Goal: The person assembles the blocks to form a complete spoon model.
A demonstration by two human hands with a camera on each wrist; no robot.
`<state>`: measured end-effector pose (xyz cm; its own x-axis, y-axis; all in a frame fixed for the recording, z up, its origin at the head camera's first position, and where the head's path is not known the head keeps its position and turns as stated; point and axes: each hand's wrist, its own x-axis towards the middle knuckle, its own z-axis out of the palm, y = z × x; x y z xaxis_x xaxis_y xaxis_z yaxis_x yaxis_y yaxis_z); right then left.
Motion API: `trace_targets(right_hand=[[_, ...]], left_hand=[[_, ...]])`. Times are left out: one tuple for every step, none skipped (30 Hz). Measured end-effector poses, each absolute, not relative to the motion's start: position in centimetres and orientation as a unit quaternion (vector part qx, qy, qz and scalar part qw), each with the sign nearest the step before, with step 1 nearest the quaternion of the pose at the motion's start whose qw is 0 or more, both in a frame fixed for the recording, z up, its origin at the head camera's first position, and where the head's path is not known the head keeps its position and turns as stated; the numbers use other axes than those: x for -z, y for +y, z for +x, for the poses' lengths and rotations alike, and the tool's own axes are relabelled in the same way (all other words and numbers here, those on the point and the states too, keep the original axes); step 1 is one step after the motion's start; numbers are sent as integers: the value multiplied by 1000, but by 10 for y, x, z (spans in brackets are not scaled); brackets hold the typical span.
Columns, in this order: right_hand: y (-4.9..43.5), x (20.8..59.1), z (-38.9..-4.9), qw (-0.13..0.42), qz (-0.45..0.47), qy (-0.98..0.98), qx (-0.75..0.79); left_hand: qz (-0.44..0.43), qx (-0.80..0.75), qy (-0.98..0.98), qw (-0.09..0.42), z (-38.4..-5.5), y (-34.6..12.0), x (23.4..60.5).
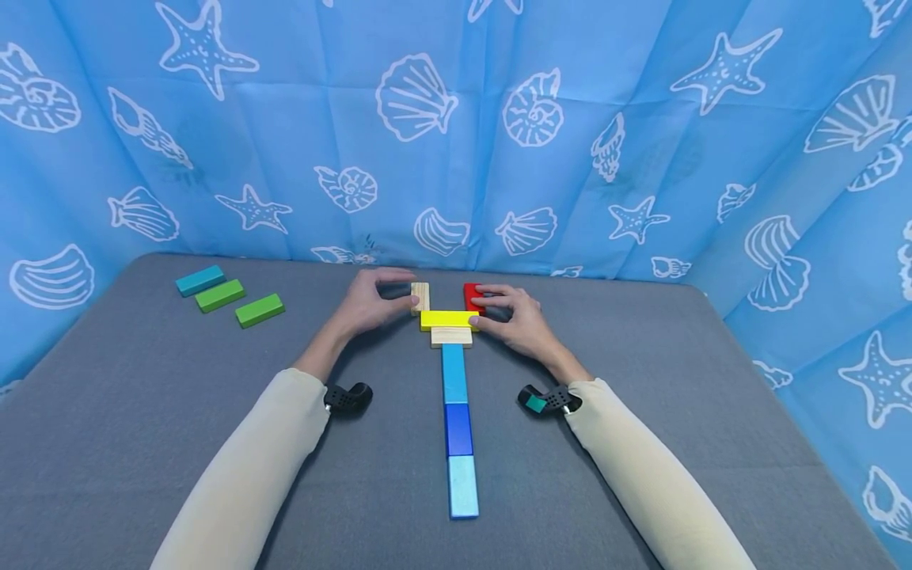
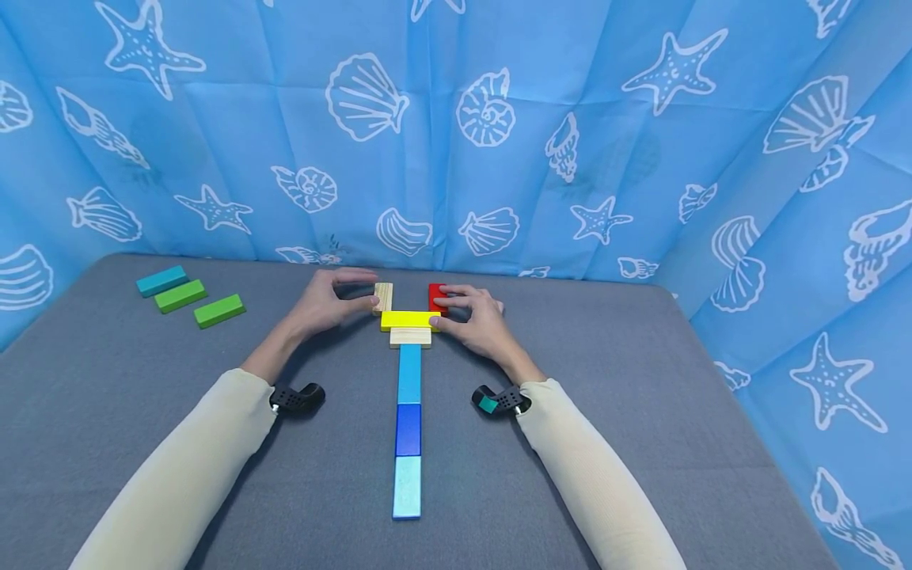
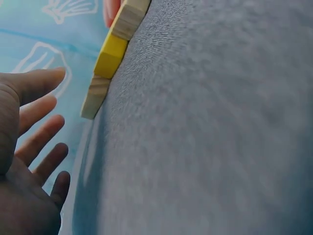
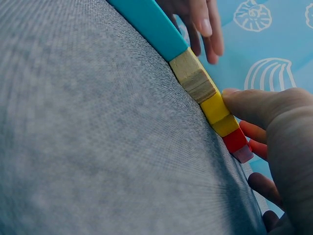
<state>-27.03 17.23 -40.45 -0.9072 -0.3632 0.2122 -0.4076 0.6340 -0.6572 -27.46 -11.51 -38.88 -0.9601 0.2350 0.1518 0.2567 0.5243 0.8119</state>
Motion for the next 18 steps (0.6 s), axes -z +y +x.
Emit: trace_targets(right_hand=[[173, 405, -270, 30, 213, -903, -371], [173, 404, -270, 31, 213, -903, -371], [173, 404, -270, 31, 213, -903, -372], [173, 404, -270, 32, 214, -903, -372], [173, 404, -270, 33, 215, -903, -371], [174, 404, -270, 33, 216, -903, -371], [174, 404, -270, 33, 216, -903, -371], [174, 404, -270, 33, 217, -902, -371], [174, 404, -270, 33, 217, -902, -371], [173, 404, -270, 32, 216, -902, -372], [173, 404, -270, 32, 216, -902, -372], [173, 404, -270, 31, 215, -902, -373], [173, 404, -270, 31, 214, -902, -374], [173, 405, -270, 31, 214, -902, -374], [173, 405, -270, 31, 214, -902, -374], [173, 405, -270, 32, 214, -902, -374], [173, 405, -270, 32, 215, -902, -373], [173, 405, -270, 33, 215, -902, -372]], left_hand=[[-144, 469, -871, 19, -273, -117, 389], [-147, 470, -870, 28, -271, -120, 388], [-149, 469, -870, 35, -269, -123, 388], [-150, 467, -871, 43, -267, -126, 388], [-150, 464, -872, 49, -266, -129, 388], [-149, 460, -874, 56, -264, -132, 388], [-146, 457, -875, 61, -263, -135, 387], [-143, 452, -878, 65, -261, -139, 387], [-138, 449, -880, 70, -260, -143, 387], [-135, 446, -882, 74, -258, -147, 386], [-131, 444, -883, 78, -257, -151, 386], [-126, 441, -885, 83, -255, -155, 385], [-121, 438, -886, 89, -254, -159, 385], [-116, 436, -888, 94, -253, -164, 385], [-110, 433, -889, 99, -251, -169, 384], [-103, 430, -891, 104, -250, -174, 383], [-96, 427, -893, 107, -249, -179, 383], [-90, 424, -894, 110, -248, -185, 383]])
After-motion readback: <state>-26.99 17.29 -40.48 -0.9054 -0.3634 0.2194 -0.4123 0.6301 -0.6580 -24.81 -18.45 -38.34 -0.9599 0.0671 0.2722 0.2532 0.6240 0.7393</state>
